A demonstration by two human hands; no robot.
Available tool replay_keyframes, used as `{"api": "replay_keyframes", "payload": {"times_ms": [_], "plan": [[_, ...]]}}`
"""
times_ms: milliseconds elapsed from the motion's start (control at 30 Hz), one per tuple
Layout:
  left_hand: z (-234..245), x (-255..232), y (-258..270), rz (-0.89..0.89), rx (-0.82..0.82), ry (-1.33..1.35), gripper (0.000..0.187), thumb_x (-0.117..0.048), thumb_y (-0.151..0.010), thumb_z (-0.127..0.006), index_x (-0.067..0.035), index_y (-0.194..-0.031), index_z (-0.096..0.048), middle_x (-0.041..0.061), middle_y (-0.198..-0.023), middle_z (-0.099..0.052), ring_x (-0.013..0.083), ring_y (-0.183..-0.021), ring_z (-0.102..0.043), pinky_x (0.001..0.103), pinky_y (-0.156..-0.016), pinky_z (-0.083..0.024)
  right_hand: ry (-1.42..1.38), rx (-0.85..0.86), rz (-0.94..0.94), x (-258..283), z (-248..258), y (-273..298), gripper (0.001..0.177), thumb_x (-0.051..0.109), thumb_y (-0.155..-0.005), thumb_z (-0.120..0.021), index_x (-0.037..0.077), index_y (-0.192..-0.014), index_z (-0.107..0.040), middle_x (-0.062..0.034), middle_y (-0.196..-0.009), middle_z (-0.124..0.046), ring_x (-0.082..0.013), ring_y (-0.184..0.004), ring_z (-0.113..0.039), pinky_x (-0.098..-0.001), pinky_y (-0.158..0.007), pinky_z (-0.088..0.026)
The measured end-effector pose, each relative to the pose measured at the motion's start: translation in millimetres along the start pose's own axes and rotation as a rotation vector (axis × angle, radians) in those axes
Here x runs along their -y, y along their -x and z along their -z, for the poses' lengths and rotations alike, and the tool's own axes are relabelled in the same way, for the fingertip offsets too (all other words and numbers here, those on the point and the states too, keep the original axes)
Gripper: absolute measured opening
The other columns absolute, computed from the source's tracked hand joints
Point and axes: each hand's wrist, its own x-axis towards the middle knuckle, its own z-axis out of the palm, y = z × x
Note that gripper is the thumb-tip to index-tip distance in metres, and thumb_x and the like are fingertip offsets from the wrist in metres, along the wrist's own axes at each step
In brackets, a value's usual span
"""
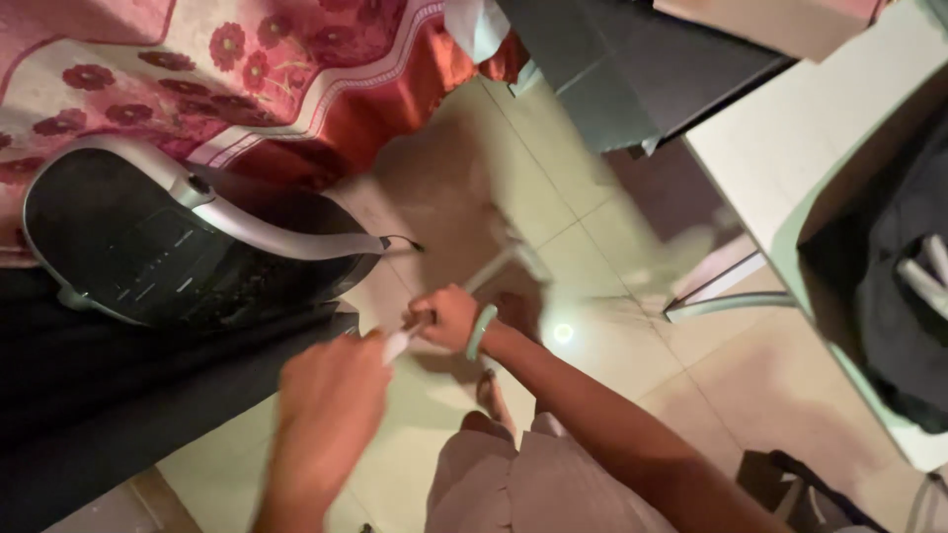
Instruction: Sweeping and scraping debris from a tiled floor using a handheld squeegee tool.
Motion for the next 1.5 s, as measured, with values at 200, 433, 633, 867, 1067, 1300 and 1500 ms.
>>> {"api": "replay_keyframes", "payload": {"times_ms": [200, 433, 633, 867, 1067, 1300, 1500], "plan": [[-208.0, -54.8, -45.5, -0.134, 0.008, -0.108, 0.014, -0.007, -0.082, -0.064, -0.010, -0.070, -0.072, 0.013, -0.071, -0.072, 0.0289, -0.066, -0.072, 0.042, -0.054, -0.055, 0.272, -0.016, -0.381, -140.4, -44.6, 62.0, 0.050, 0.054, -0.074, -0.081, 0.007, -0.066, -0.067, -0.0168, -0.061, -0.062, -0.0307, -0.055, -0.052, -0.0447, -0.058, -0.044], [-277.6, -54.2, -12.4, -0.151, -0.162, 0.209, 0.018, -0.013, -0.095, -0.056, -0.007, -0.095, -0.072, 0.020, -0.084, -0.072, 0.0374, -0.073, -0.073, 0.050, -0.059, -0.057, 0.407, -0.236, -0.145, -195.0, -45.1, 165.7, 0.013, 0.028, -0.072, -0.068, 0.014, -0.072, -0.069, -0.0085, -0.074, -0.069, -0.0333, -0.070, -0.065, -0.0441, -0.066, -0.053], [-123.0, 52.7, 113.1, 0.006, -0.031, 0.450, 0.029, -0.021, -0.081, -0.076, -0.016, -0.109, -0.073, 0.014, -0.093, -0.074, 0.0374, -0.085, -0.070, 0.049, -0.072, -0.053, 0.423, -0.256, -0.160, -22.4, -138.5, 90.3, 0.013, 0.023, -0.067, -0.075, 0.014, -0.077, -0.078, -0.0134, -0.074, -0.072, -0.0374, -0.074, -0.067, -0.0484, -0.067, -0.052], [-120.9, 71.0, 155.9, 0.072, -0.151, -0.090, 0.013, -0.012, -0.091, -0.062, -0.007, -0.099, -0.072, 0.020, -0.090, -0.072, 0.0395, -0.083, -0.071, 0.051, -0.071, -0.055, -0.041, -0.247, 0.097, 9.4, -290.4, 7.9, 0.014, 0.023, -0.085, -0.071, 0.014, -0.093, -0.077, -0.0143, -0.086, -0.073, -0.0344, -0.082, -0.069, -0.0446, -0.075, -0.054], [-282.6, 16.2, 117.8, -0.036, -0.141, 0.017, 0.020, -0.012, -0.088, -0.058, -0.005, -0.079, -0.074, 0.020, -0.076, -0.071, 0.0370, -0.073, -0.073, 0.048, -0.062, -0.057, 0.043, 0.037, -0.141, -129.7, -246.3, 155.0, 0.030, 0.035, -0.074, -0.075, 0.009, -0.089, -0.077, -0.0190, -0.084, -0.073, -0.0343, -0.077, -0.071, -0.0467, -0.072, -0.055], [-326.1, -129.9, 102.4, -0.253, -0.308, 0.305, 0.020, -0.012, -0.093, -0.057, -0.002, -0.102, -0.072, 0.017, -0.074, -0.072, 0.0334, -0.074, -0.073, 0.071, -0.103, -0.039, 0.526, 0.015, -0.403, -250.4, -113.2, 310.1, 0.018, 0.029, -0.082, -0.070, 0.011, -0.076, -0.072, -0.0166, -0.075, -0.070, -0.0395, -0.076, -0.066, -0.0515, -0.072, -0.053], [-279.1, -84.3, 94.6, -0.095, -0.064, 0.759, 0.031, -0.008, -0.079, -0.066, -0.006, -0.109, -0.070, 0.019, -0.095, -0.074, 0.0381, -0.086, -0.071, 0.047, -0.077, -0.056, 0.398, -0.151, -0.180, -143.9, -87.4, 248.5, 0.017, 0.027, -0.076, -0.074, 0.011, -0.072, -0.070, -0.0139, -0.068, -0.069, -0.0361, -0.065, -0.064, -0.0480, -0.069, -0.050]]}}
